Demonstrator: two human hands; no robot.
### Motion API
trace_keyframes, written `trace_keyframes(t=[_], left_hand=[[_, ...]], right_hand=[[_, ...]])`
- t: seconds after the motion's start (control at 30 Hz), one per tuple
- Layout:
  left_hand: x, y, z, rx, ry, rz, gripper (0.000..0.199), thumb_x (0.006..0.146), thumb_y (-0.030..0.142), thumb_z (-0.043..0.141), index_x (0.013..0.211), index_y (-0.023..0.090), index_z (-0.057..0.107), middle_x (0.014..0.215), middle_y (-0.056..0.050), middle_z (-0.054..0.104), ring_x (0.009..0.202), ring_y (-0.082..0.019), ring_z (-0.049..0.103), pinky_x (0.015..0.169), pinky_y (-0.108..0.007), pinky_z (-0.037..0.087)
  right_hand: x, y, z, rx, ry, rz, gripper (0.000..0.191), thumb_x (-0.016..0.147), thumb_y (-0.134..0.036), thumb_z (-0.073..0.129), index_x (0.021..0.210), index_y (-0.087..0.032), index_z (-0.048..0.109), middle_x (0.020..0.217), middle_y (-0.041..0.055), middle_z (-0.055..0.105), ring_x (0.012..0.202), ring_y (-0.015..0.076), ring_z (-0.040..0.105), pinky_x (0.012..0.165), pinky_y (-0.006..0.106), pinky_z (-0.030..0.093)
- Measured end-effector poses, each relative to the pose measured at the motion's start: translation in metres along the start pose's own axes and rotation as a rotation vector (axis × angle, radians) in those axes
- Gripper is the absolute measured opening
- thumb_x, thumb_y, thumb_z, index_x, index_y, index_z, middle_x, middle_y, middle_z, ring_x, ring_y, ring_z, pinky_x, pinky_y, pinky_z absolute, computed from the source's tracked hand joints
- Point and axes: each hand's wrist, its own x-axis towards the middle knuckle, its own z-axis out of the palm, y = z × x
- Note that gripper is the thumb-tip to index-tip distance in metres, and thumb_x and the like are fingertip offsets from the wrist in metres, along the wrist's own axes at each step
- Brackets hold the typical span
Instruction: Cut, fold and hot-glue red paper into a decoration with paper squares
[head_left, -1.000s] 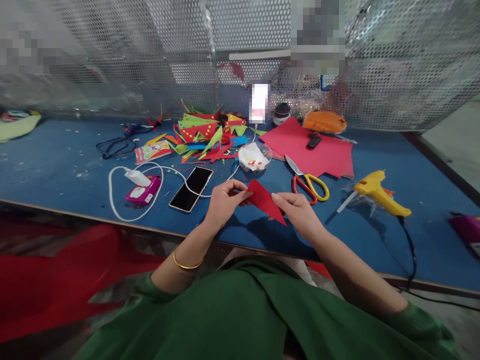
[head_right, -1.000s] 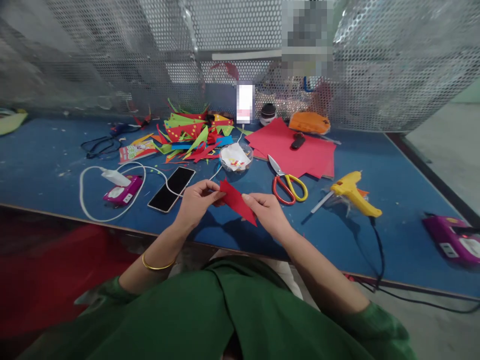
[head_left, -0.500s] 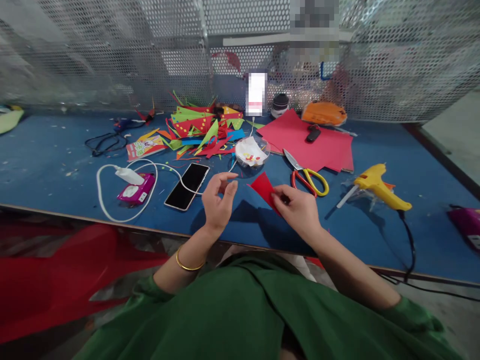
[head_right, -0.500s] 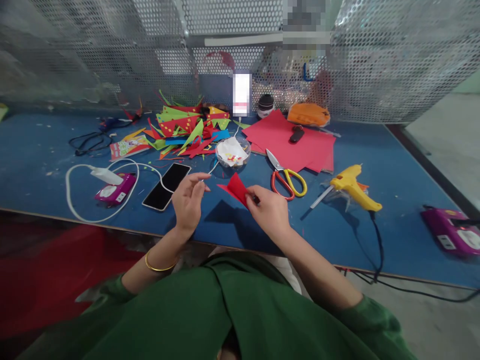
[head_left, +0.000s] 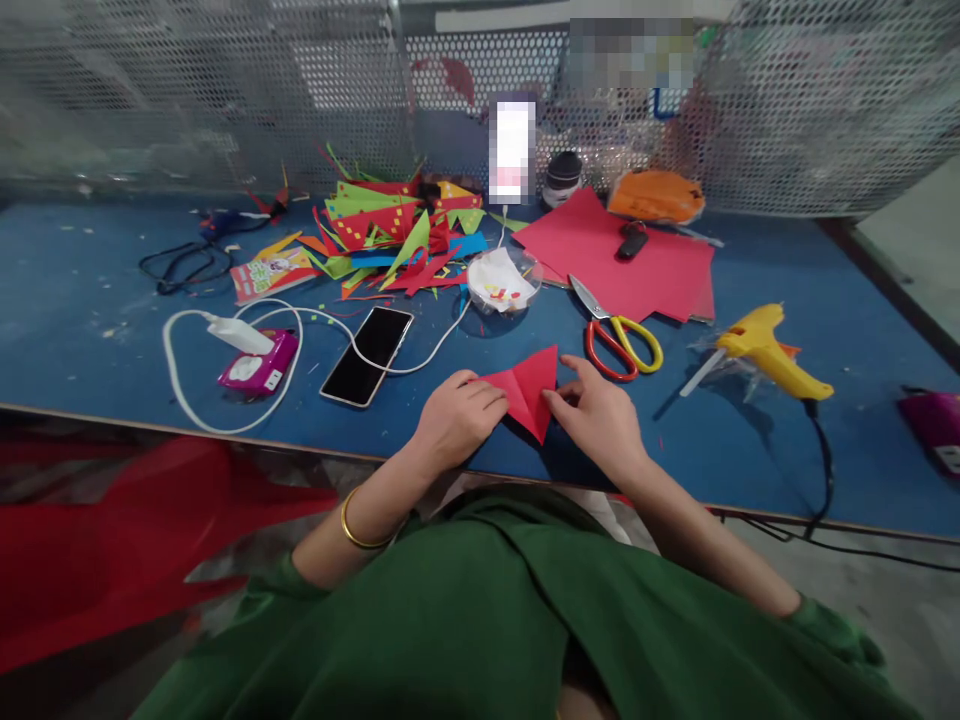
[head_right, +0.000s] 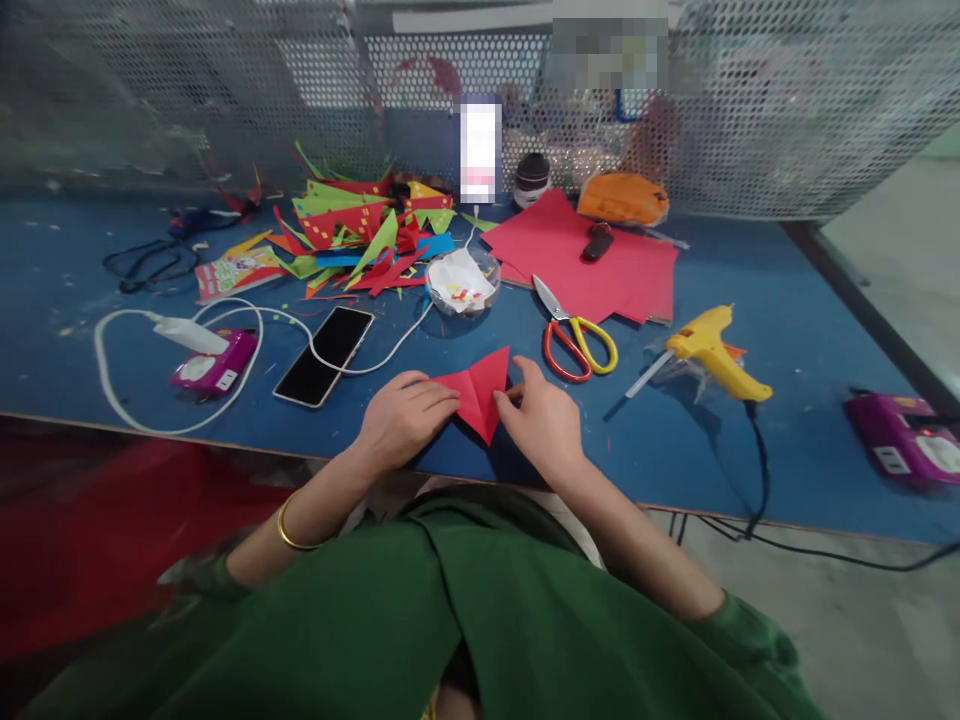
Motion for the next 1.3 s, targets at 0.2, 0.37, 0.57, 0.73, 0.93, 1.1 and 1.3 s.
trace_keyframes(t=[0.2, 0.37, 0.57, 0.73, 0.93, 1.1, 1.3], left_hand=[[-0.003, -0.004, 0.003, -0.045, 0.042, 0.007, 0.031, 0.104, 0.015, 0.045, 0.093, 0.015, 0.074, 0.098, -0.005, 0.081, 0.086, -0.017, 0.075, 0.081, -0.031, 0.056], [-0.005, -0.005, 0.002, -0.06, -0.009, -0.009, 0.03, 0.103, 0.016, 0.045, 0.101, 0.015, 0.075, 0.103, -0.008, 0.081, 0.092, -0.018, 0.076, 0.086, -0.032, 0.058], [-0.002, -0.008, 0.0, -0.252, -0.006, -0.148, 0.025, 0.101, 0.019, 0.05, 0.097, 0.019, 0.075, 0.101, -0.006, 0.081, 0.093, -0.02, 0.076, 0.088, -0.033, 0.058], [0.013, -0.008, -0.018, -0.657, 0.027, -0.629, 0.012, 0.092, 0.03, 0.067, 0.088, 0.022, 0.075, 0.084, -0.002, 0.081, 0.077, -0.02, 0.075, 0.075, -0.032, 0.056], [0.024, -0.008, -0.048, -1.376, -0.237, -1.059, 0.017, 0.084, 0.036, 0.074, 0.078, 0.02, 0.071, 0.063, 0.002, 0.069, 0.049, -0.013, 0.067, 0.051, -0.023, 0.046], [0.019, -0.009, -0.044, -1.477, -0.201, -1.127, 0.02, 0.083, 0.038, 0.074, 0.075, 0.02, 0.073, 0.067, 0.001, 0.07, 0.056, -0.012, 0.065, 0.054, -0.022, 0.048], [0.027, -0.009, -0.033, -1.38, -0.228, -1.054, 0.014, 0.076, 0.032, 0.08, 0.079, 0.02, 0.074, 0.071, -0.001, 0.074, 0.06, -0.014, 0.064, 0.055, -0.025, 0.05]], right_hand=[[-0.011, 0.013, -0.005, -0.293, 0.23, -0.528, 0.055, 0.089, -0.017, 0.056, 0.143, -0.014, 0.054, 0.133, 0.0174, 0.068, 0.117, 0.0334, 0.068, 0.091, 0.048, 0.055], [-0.007, 0.021, -0.009, -0.337, 0.15, -1.054, 0.036, 0.09, -0.009, 0.054, 0.122, -0.014, 0.07, 0.147, 0.0136, 0.06, 0.147, 0.0305, 0.043, 0.119, 0.049, 0.037], [0.001, 0.025, 0.0, -0.262, 0.172, -0.88, 0.025, 0.098, -0.013, 0.05, 0.103, -0.02, 0.074, 0.108, 0.0058, 0.08, 0.117, 0.0242, 0.069, 0.115, 0.049, 0.042], [0.001, 0.011, -0.018, 0.341, 0.106, -0.402, 0.024, 0.097, -0.032, 0.057, 0.078, -0.022, 0.067, 0.075, -0.0006, 0.072, 0.07, 0.0155, 0.066, 0.076, 0.032, 0.055], [0.007, -0.004, -0.033, 0.919, -0.238, 0.107, 0.035, 0.082, -0.052, 0.07, 0.068, -0.021, 0.062, 0.059, -0.0023, 0.056, 0.051, 0.0108, 0.046, 0.047, 0.024, 0.037], [0.007, -0.003, -0.026, 0.941, -0.285, 0.11, 0.037, 0.078, -0.051, 0.073, 0.064, -0.02, 0.06, 0.056, -0.0045, 0.051, 0.05, 0.0082, 0.039, 0.046, 0.023, 0.032], [0.008, -0.004, -0.024, 0.839, -0.303, -0.023, 0.028, 0.084, -0.045, 0.069, 0.071, -0.02, 0.064, 0.063, -0.003, 0.059, 0.057, 0.0104, 0.049, 0.053, 0.023, 0.041]])
